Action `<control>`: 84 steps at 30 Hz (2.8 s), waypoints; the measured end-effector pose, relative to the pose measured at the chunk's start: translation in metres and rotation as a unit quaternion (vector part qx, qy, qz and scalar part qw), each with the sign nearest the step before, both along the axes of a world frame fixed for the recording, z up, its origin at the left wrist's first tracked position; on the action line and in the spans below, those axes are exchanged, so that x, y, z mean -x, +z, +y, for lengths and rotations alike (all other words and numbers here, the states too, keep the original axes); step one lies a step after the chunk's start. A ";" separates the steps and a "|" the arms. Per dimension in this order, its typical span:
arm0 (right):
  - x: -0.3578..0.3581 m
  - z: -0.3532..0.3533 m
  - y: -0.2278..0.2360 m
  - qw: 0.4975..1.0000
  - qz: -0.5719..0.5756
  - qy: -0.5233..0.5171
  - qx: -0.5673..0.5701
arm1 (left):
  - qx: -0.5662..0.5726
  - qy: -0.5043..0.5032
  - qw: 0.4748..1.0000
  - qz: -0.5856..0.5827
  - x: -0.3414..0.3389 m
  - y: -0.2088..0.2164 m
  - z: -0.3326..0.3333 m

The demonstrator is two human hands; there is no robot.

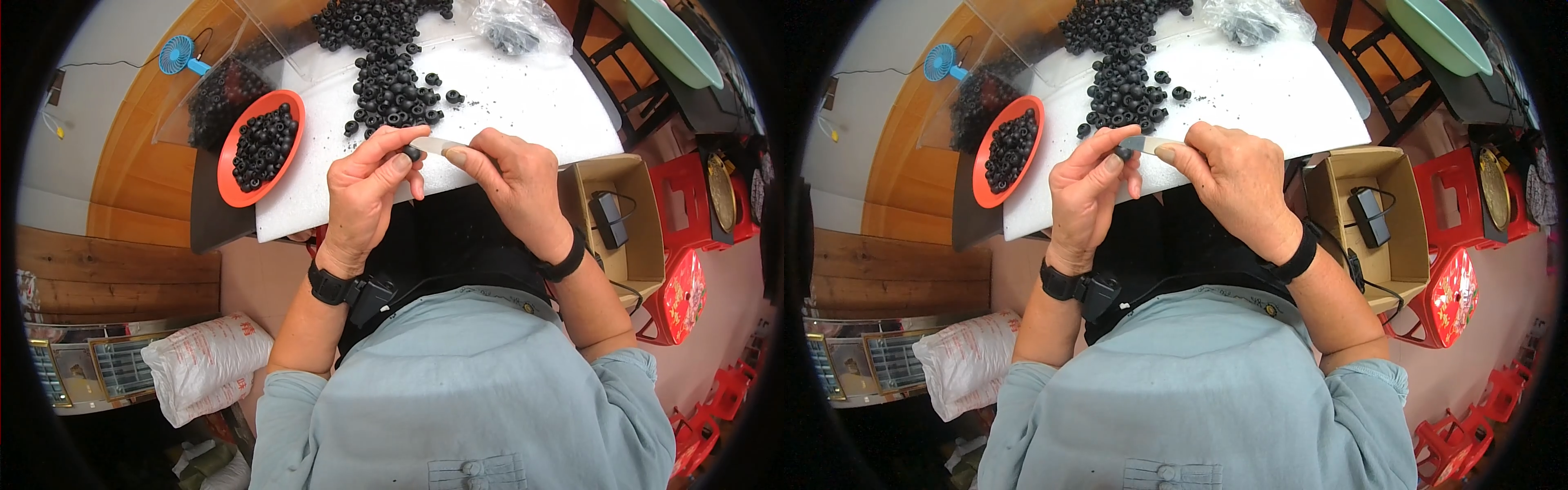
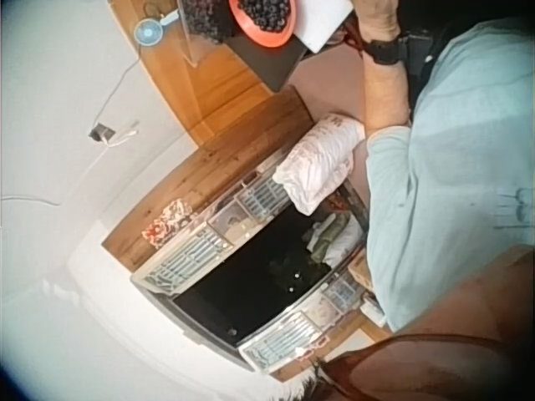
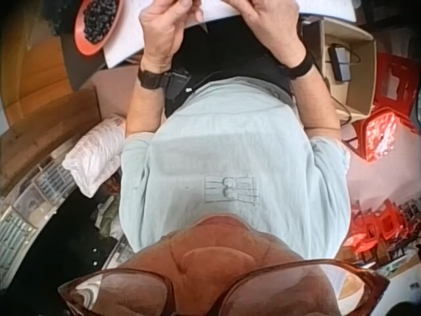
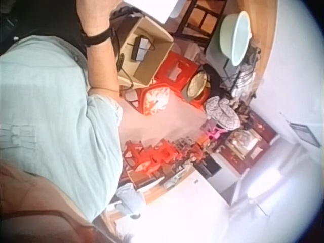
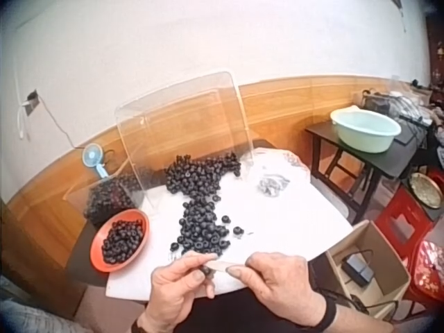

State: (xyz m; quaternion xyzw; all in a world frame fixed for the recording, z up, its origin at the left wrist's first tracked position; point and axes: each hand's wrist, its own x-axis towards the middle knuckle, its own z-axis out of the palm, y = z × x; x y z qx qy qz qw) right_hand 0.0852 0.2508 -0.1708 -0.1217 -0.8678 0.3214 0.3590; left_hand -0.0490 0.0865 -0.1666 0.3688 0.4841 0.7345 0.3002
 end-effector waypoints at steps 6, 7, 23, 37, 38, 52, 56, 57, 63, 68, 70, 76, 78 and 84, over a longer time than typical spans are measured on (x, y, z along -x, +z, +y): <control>0.000 0.000 0.000 1.000 0.003 0.002 -0.008 | -0.010 -0.009 1.000 -0.004 0.002 -0.002 0.000; 0.001 0.000 0.000 1.000 0.007 0.004 -0.009 | -0.013 -0.008 1.000 -0.003 0.002 -0.002 0.000; 0.003 0.001 -0.013 0.994 0.075 0.017 -0.074 | -0.022 0.013 1.000 -0.016 -0.005 -0.002 0.009; -0.002 0.000 -0.003 0.999 0.008 0.009 0.032 | -0.006 0.008 1.000 0.004 0.000 -0.002 0.001; -0.002 0.000 -0.004 0.999 0.008 0.009 0.032 | -0.009 0.007 1.000 0.002 0.000 -0.002 0.002; -0.002 -0.001 -0.005 1.000 0.010 0.002 0.014 | -0.007 0.017 1.000 0.013 -0.004 -0.001 0.005; -0.002 -0.002 -0.008 1.000 0.010 -0.001 0.013 | -0.014 0.024 0.999 0.021 -0.006 -0.003 0.007; -0.003 -0.002 -0.008 1.000 0.013 -0.001 0.002 | -0.014 0.024 0.999 0.021 -0.007 -0.003 0.008; -0.004 -0.005 -0.015 0.999 0.023 0.015 0.046 | 0.003 0.043 0.998 0.043 -0.010 -0.004 0.007; -0.008 -0.002 -0.013 0.979 0.022 0.058 0.196 | 0.003 0.077 0.997 0.028 -0.010 0.005 0.003; -0.008 -0.003 -0.013 0.984 0.023 0.045 0.173 | 0.014 0.109 0.991 0.075 -0.005 0.010 -0.008; -0.022 0.006 -0.004 0.976 0.056 0.043 0.205 | 0.158 0.374 0.858 0.313 0.055 0.058 -0.076; -0.026 0.010 -0.001 0.973 0.044 0.047 0.223 | 0.212 0.370 0.817 0.387 0.078 0.066 -0.089; -0.028 0.011 -0.002 0.969 0.012 0.036 0.242 | 0.226 0.285 0.704 0.611 0.064 0.047 -0.042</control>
